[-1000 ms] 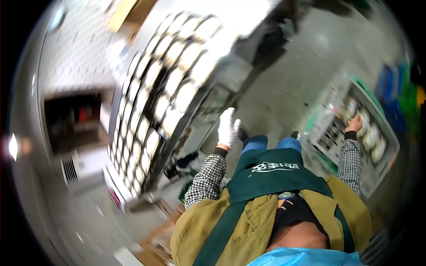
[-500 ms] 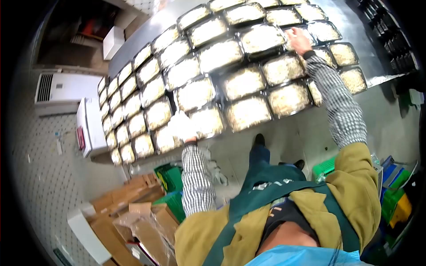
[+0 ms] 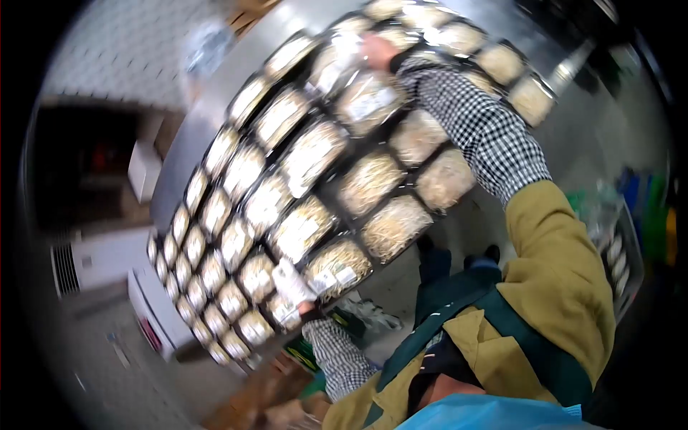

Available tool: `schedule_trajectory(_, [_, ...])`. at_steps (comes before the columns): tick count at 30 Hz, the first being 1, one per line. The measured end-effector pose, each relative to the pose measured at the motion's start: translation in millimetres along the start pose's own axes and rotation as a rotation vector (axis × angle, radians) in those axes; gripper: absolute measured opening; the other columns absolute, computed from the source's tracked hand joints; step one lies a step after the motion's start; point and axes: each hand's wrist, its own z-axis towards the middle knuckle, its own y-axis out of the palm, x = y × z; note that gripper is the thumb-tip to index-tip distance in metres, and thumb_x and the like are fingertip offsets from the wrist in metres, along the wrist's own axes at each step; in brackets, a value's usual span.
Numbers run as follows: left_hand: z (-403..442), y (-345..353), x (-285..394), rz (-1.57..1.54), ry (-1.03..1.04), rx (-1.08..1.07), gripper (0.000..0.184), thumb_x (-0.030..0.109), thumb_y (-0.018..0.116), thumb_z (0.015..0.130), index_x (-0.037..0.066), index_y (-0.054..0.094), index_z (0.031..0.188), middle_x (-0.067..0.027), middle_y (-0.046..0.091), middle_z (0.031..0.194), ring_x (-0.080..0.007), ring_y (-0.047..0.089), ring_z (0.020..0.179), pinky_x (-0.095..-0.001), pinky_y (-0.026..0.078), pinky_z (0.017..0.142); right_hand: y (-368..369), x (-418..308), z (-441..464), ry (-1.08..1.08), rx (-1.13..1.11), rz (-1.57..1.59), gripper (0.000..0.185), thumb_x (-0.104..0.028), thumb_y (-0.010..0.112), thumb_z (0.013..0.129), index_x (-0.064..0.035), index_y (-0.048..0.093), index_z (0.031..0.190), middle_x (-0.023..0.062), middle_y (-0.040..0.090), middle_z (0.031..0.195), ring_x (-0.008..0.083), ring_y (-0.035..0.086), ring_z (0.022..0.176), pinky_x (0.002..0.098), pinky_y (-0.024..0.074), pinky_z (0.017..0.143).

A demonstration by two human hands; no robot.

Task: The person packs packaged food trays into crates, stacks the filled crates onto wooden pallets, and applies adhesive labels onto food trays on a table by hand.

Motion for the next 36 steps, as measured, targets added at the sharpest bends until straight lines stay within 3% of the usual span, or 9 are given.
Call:
schedule_trajectory(1, [2,-7,-1,0.090,0.053,-0.077,0.041,0.038,0.053,0.088,-0.003,0.058,0.085,-0.0153,0.061,0.077,-0.0212,0.053,0.070,-0.0369,0.043,0.067,-8,7,-3,-0.315,0.007,-0.319,0.033,-0.030,0.047,0.086,-0.0004,0.055,0.099,0.0176,0.060,0.087,0.0334,0.060,0.078,0.0408,0.0483,0.071])
schedule_trajectory(3, [25,-8,-35,0.112,0.398,0.021,0.027,0.025,0.051,0.090,0.002,0.058,0.079,-0.0137,0.058,0.075,-0.0209,0.054,0.067,-0.0345,0.043,0.060,-64,-14,-80,-0.039,0.373,0.278,0.024,-0.025,0.043,0.087,-0.0019,0.050,0.092,0.0144,0.058,0.086,0.0318,0.059,0.074,0.0431,0.0485,0.068])
schedule_trajectory(7, [-23,-56,55,0.477,0.620,0.157,0.034,0.034,0.048,0.092,0.001,0.056,0.087,-0.0167,0.060,0.078,-0.0316,0.058,0.071,-0.0417,0.047,0.063,-190,12,-280,-0.009,0.558,0.115,0.025,-0.024,0.048,0.090,0.0004,0.045,0.092,0.0141,0.057,0.070,0.0261,0.056,0.049,0.0354,0.0473,0.047])
schedule_trajectory(14, [-163,-65,173,0.447,0.832,0.110,0.038,0.037,0.051,0.090,-0.001,0.058,0.093,-0.0203,0.060,0.085,-0.0333,0.058,0.076,-0.0398,0.047,0.069,-322,100,-700,0.450,0.149,0.106,0.023,-0.024,0.048,0.089,-0.0038,0.045,0.100,0.0196,0.057,0.080,0.0374,0.057,0.074,0.0438,0.0448,0.065])
schedule_trajectory(20, [-390,36,262,0.341,1.113,-0.290,0.032,0.030,0.054,0.091,-0.002,0.054,0.097,-0.0160,0.059,0.085,-0.0264,0.057,0.077,-0.0349,0.047,0.072,-309,277,-1017,0.879,-0.248,-0.170,0.021,-0.017,0.051,0.084,-0.0016,0.043,0.096,0.0201,0.058,0.073,0.0415,0.057,0.072,0.0486,0.0444,0.061])
schedule_trajectory(24, [-531,127,292,0.194,1.462,-0.475,0.030,0.032,0.054,0.091,0.001,0.054,0.092,-0.0146,0.061,0.083,-0.0245,0.060,0.075,-0.0364,0.050,0.070,-302,346,-1146,0.764,-0.069,-0.501,0.020,-0.016,0.055,0.081,-0.0037,0.045,0.092,0.0120,0.054,0.079,0.0302,0.058,0.067,0.0394,0.0461,0.054])
schedule_trajectory(26, [-651,137,322,0.294,1.351,-0.596,0.024,0.025,0.056,0.090,0.001,0.054,0.093,-0.0150,0.059,0.078,-0.0229,0.054,0.067,-0.0343,0.047,0.065,-277,358,-1202,0.654,0.031,-0.641,0.017,-0.011,0.055,0.077,-0.0080,0.045,0.090,0.0077,0.045,0.079,0.0234,0.056,0.068,0.0359,0.0456,0.052])
schedule_trajectory(31, [-847,206,356,0.063,1.554,-0.914,0.018,0.022,0.061,0.087,0.006,0.055,0.092,-0.0111,0.063,0.076,-0.0191,0.059,0.062,-0.0312,0.049,0.059,-146,373,-1292,0.742,0.073,-0.498,0.016,-0.011,0.053,0.075,-0.0121,0.054,0.091,0.0038,0.046,0.080,0.0182,0.051,0.081,0.0317,0.0429,0.072])
schedule_trajectory(36, [-983,292,352,-0.280,1.924,-0.758,0.019,0.024,0.066,0.081,0.011,0.059,0.093,-0.0048,0.063,0.074,-0.0204,0.061,0.059,-0.0297,0.050,0.056,-107,364,-1301,0.995,0.281,-0.297,0.025,-0.005,0.054,0.074,-0.0102,0.058,0.098,0.0047,0.052,0.088,0.0187,0.050,0.089,0.0315,0.0397,0.080])
